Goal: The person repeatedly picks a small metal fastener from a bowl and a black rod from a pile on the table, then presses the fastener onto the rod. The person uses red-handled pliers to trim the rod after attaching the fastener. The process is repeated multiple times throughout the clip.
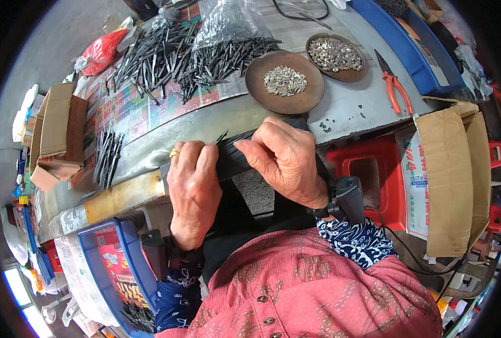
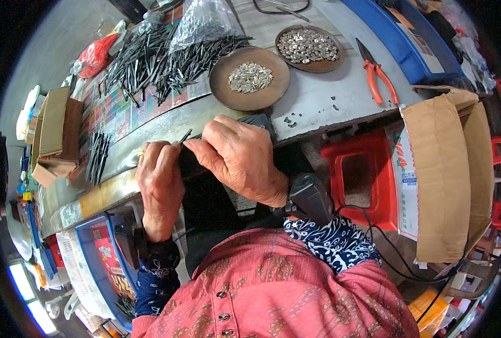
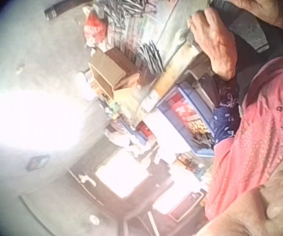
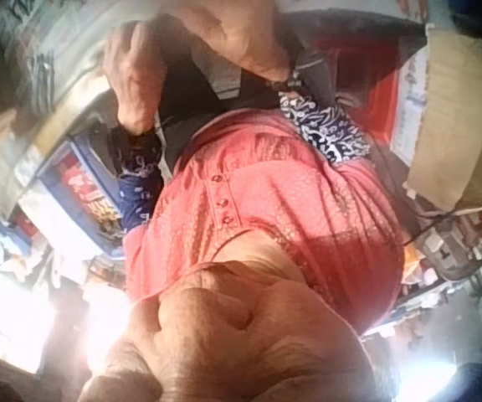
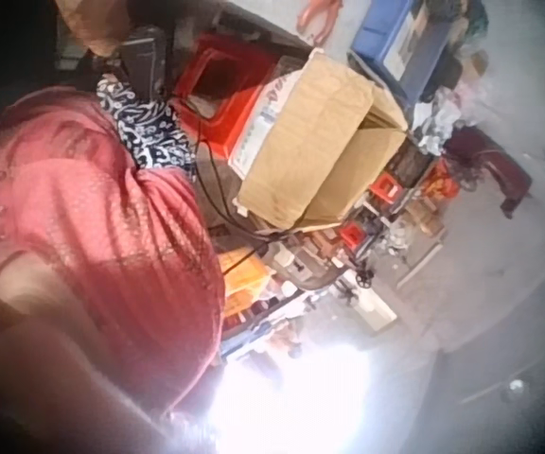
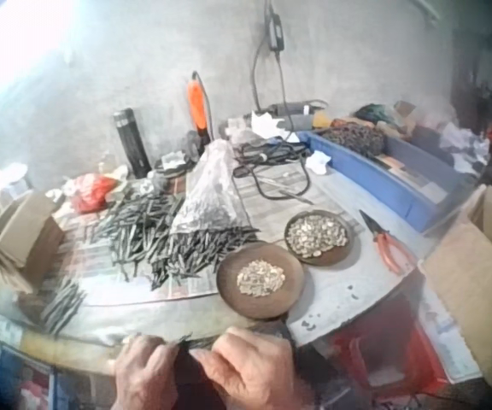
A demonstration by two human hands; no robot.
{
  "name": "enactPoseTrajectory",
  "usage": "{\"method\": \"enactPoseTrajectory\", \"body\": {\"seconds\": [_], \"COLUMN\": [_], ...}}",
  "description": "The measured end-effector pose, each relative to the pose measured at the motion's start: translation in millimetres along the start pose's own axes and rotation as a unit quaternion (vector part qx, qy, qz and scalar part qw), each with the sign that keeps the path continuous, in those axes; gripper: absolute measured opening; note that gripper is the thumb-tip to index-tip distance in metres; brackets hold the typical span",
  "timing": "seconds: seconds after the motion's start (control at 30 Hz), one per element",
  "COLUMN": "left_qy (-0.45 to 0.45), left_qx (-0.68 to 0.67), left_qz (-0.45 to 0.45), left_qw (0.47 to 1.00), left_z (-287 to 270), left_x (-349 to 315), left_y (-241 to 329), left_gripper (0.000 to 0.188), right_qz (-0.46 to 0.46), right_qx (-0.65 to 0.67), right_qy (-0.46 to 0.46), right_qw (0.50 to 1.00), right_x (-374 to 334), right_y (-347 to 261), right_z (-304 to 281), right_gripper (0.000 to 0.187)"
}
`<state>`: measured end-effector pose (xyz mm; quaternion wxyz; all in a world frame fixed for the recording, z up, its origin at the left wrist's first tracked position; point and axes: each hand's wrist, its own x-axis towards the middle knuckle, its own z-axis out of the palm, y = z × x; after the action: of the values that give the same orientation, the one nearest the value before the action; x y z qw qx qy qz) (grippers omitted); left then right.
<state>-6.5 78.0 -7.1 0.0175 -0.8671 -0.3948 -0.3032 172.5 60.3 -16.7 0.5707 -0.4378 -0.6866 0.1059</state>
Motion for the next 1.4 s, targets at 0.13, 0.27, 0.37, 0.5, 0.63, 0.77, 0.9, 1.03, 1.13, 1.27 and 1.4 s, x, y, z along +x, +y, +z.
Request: {"method": "enactPoseTrajectory", "body": {"seconds": [0.13, 0.27, 0.37, 0.5, 0.63, 0.77, 0.9, 1.03, 1.13, 1.27, 1.4], "left_qy": [0.028, 0.053, 0.080, 0.094, 0.135, 0.137, 0.125, 0.110, 0.097, 0.086, 0.080], "left_qx": [-0.020, -0.055, -0.034, 0.023, 0.095, 0.126, 0.148, 0.168, 0.197, 0.232, 0.232], "left_qz": [0.006, -0.042, -0.091, -0.168, -0.199, -0.196, -0.195, -0.208, -0.208, -0.209, -0.212], "left_qw": [0.999, 0.996, 0.992, 0.981, 0.966, 0.963, 0.961, 0.957, 0.953, 0.946, 0.946], "left_z": [-0.8, -9.0, -26.3, -51.4, -64.0, -69.3, -71.3, -73.6, -72.0, -69.7, -71.4], "left_x": [2.0, -8.0, -21.4, -35.1, -37.0, -39.0, -44.2, -44.4, -42.9, -41.3, -39.1], "left_y": [0.1, 1.6, -8.1, -43.2, -95.1, -140.5, -165.3, -177.9, -181.9, -183.8, -183.6], "left_gripper": [0.021, 0.014, 0.008, 0.009, 0.011, 0.009, 0.003, 0.002, 0.004, 0.004, 0.006], "right_qz": [0.009, 0.016, 0.011, 0.006, 0.008, 0.035, 0.028, 0.013, 0.022, -0.026, -0.022], "right_qx": [0.008, 0.027, 0.022, 0.010, 0.005, 0.029, 0.000, -0.075, -0.193, -0.264, -0.275], "right_qy": [-0.006, -0.009, -0.016, -0.028, -0.034, -0.040, -0.052, -0.012, 0.006, 0.007, -0.034], "right_qw": [1.000, 0.999, 1.000, 1.000, 0.999, 0.998, 0.998, 0.997, 0.981, 0.964, 0.960], "right_x": [0.5, 0.0, -1.2, -1.1, 1.4, 2.3, 2.5, 5.2, 9.6, 15.2, 16.0], "right_y": [-3.5, -6.0, -6.6, -8.1, -11.0, -14.9, -14.0, -5.0, 6.3, 21.3, 28.0], "right_z": [-3.0, -7.9, -10.8, -9.6, -8.5, -14.0, -22.7, -35.4, -46.5, -55.9, -57.5], "right_gripper": [0.026, 0.024, 0.023, 0.024, 0.024, 0.022, 0.021, 0.014, 0.014, 0.019, 0.032]}}
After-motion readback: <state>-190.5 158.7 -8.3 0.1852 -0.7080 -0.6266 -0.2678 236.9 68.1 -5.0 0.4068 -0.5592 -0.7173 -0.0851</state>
